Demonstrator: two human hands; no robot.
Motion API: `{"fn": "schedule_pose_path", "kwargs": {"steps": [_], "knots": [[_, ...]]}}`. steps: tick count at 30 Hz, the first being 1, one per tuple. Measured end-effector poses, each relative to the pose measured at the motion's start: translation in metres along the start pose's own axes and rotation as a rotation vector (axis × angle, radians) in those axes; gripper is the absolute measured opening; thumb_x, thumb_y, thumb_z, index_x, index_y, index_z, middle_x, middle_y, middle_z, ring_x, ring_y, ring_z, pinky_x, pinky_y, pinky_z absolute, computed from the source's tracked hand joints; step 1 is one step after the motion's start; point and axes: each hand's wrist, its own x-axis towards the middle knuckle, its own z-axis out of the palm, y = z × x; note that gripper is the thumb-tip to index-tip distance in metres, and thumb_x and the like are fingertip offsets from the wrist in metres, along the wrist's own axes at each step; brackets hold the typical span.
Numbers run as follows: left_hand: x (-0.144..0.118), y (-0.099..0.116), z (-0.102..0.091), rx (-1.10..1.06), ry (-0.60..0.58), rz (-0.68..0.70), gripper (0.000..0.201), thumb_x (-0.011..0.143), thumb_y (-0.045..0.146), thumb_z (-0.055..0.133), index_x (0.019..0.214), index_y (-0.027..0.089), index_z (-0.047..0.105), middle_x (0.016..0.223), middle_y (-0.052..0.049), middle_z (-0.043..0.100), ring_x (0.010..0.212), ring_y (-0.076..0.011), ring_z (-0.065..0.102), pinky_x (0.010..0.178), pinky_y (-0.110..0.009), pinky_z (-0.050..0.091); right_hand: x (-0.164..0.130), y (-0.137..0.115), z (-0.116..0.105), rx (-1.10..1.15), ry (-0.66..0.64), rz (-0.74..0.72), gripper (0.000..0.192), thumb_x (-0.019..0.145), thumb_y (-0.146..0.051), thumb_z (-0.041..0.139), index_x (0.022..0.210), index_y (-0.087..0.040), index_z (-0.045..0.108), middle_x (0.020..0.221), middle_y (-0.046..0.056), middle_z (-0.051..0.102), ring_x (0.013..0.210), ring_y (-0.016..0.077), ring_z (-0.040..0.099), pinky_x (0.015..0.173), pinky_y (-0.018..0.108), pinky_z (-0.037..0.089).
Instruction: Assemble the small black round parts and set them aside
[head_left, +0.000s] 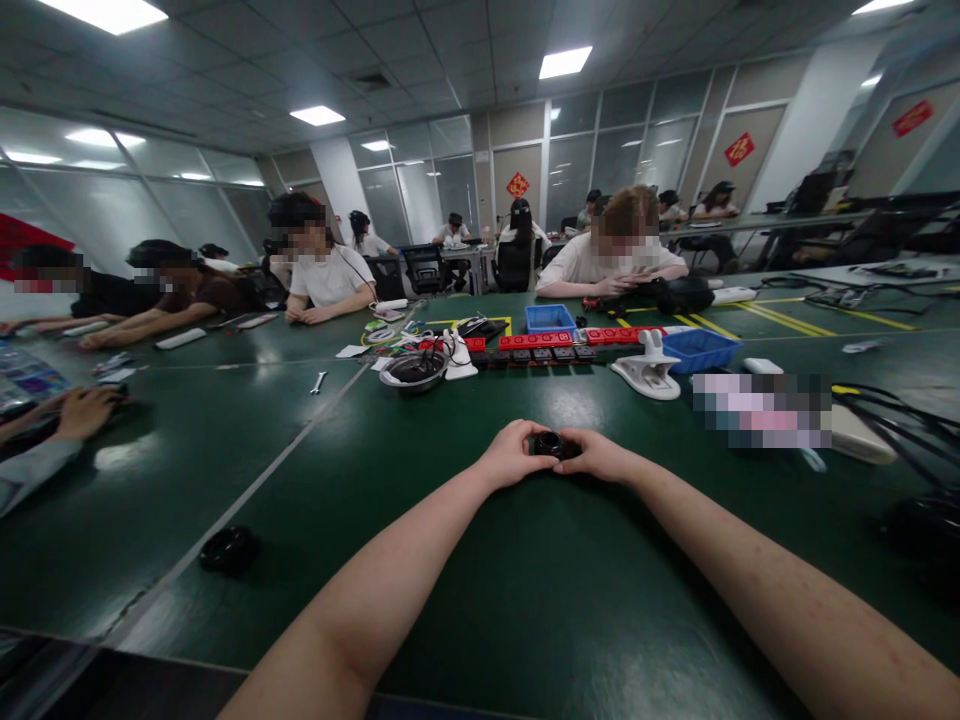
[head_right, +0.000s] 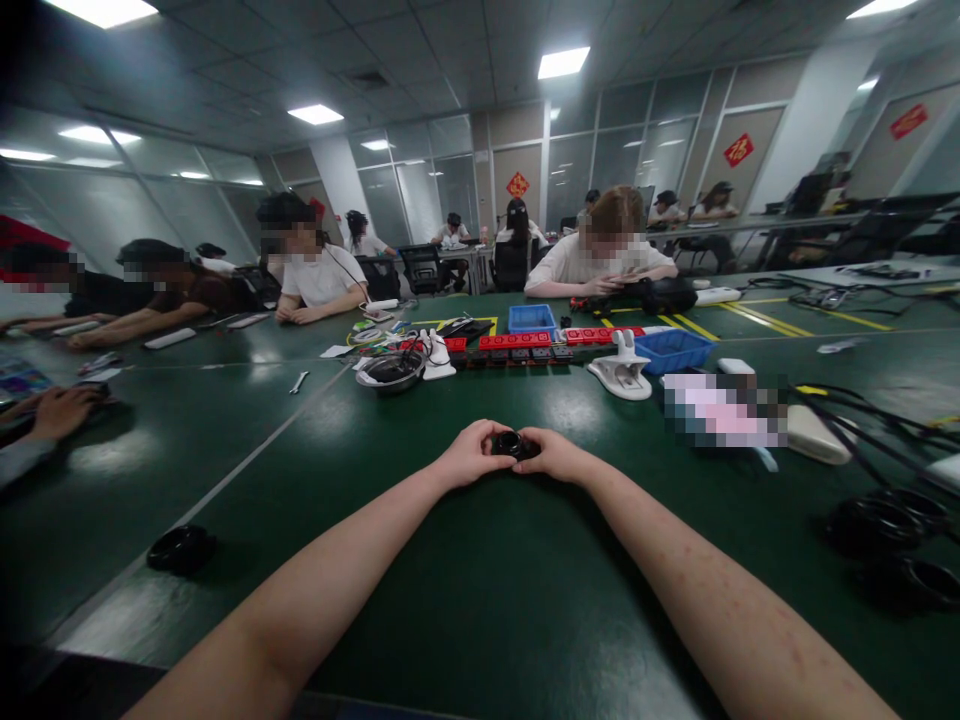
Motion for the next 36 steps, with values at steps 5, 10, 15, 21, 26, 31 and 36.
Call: {"fn": "schedule_pose_path", "kwargs": {"steps": [5,10,15,21,26,31,36], "knots": [[-0.001,0.004,0.009,0.11,0.164,-0.049,0.039,0.057,0.037,0.063,0.089,0.017,0.052,0.082,-0.002,0.048,0.07,-0.0132,0.046,0.061,-0.024,0.038,0.005,0.005,0.01,-0.226,0.261,0.055,0.033,0.052,-0.032,0.064,0.075,-0.016,0.046,0.065,-0.002,0.051,0.06,0.0119,0.046,0.052,0.022,0.034],[0.004,0.006,0.021,0.15,0.295,-0.201,0.038,0.06,0.039,0.061,0.089,0.017,0.05,0.088,-0.005,0.048,0.082,-0.0176,0.047,0.071,-0.028,0.037,0.013,0.002,0.027,-0.506,0.516,0.188,0.025,0.058,-0.033,0.057,0.072,-0.017,0.044,0.066,0.002,0.052,0.059,0.0135,0.048,0.048,0.022,0.029],[0.006,0.007,0.023,0.172,0.326,-0.206,0.035,0.062,0.037,0.06,0.088,0.017,0.05,0.089,-0.005,0.048,0.083,-0.017,0.047,0.072,-0.028,0.037,0.013,-0.006,0.036,-0.667,0.593,0.27,0.023,0.064,-0.032,0.053,0.079,-0.016,0.045,0.076,0.007,0.054,0.066,0.017,0.052,0.051,0.024,0.031],[0.005,0.003,0.006,0.112,0.16,-0.04,0.036,0.057,0.033,0.063,0.088,0.016,0.053,0.085,-0.004,0.05,0.078,-0.0155,0.048,0.069,-0.026,0.038,0.007,-0.002,0.026,-0.551,0.45,0.05,0.05,0.056,-0.04,0.062,0.097,-0.017,0.045,0.089,0.007,0.054,0.079,0.0197,0.05,0.064,0.027,0.036],[0.006,-0.002,-0.008,0.004,-0.099,-0.002,0.043,0.058,0.036,0.062,0.094,0.016,0.052,0.075,-0.001,0.049,0.054,-0.0074,0.041,0.049,-0.02,0.034,0.002,0.0,0.007,-0.422,0.127,-0.114,0.041,0.057,-0.042,0.061,0.089,-0.017,0.055,0.084,0.004,0.056,0.079,0.0191,0.05,0.069,0.03,0.037],[0.007,-0.005,-0.01,-0.04,-0.149,0.017,0.046,0.059,0.039,0.061,0.097,0.016,0.051,0.078,-0.001,0.048,0.05,-0.0052,0.037,0.044,-0.017,0.031,0.0,-0.007,-0.001,-0.253,-0.016,-0.127,0.043,0.06,-0.038,0.061,0.095,-0.015,0.053,0.087,0.004,0.056,0.08,0.0185,0.051,0.072,0.03,0.039],[0.004,-0.004,-0.008,0.019,-0.117,0.033,0.048,0.061,0.042,0.058,0.102,0.018,0.048,0.085,-0.002,0.048,0.054,-0.0064,0.041,0.049,-0.019,0.035,-0.002,-0.007,-0.005,-0.086,-0.02,-0.082,0.054,0.066,-0.039,0.055,0.114,-0.017,0.041,0.105,0.006,0.051,0.091,0.0187,0.048,0.079,0.031,0.037]]}}
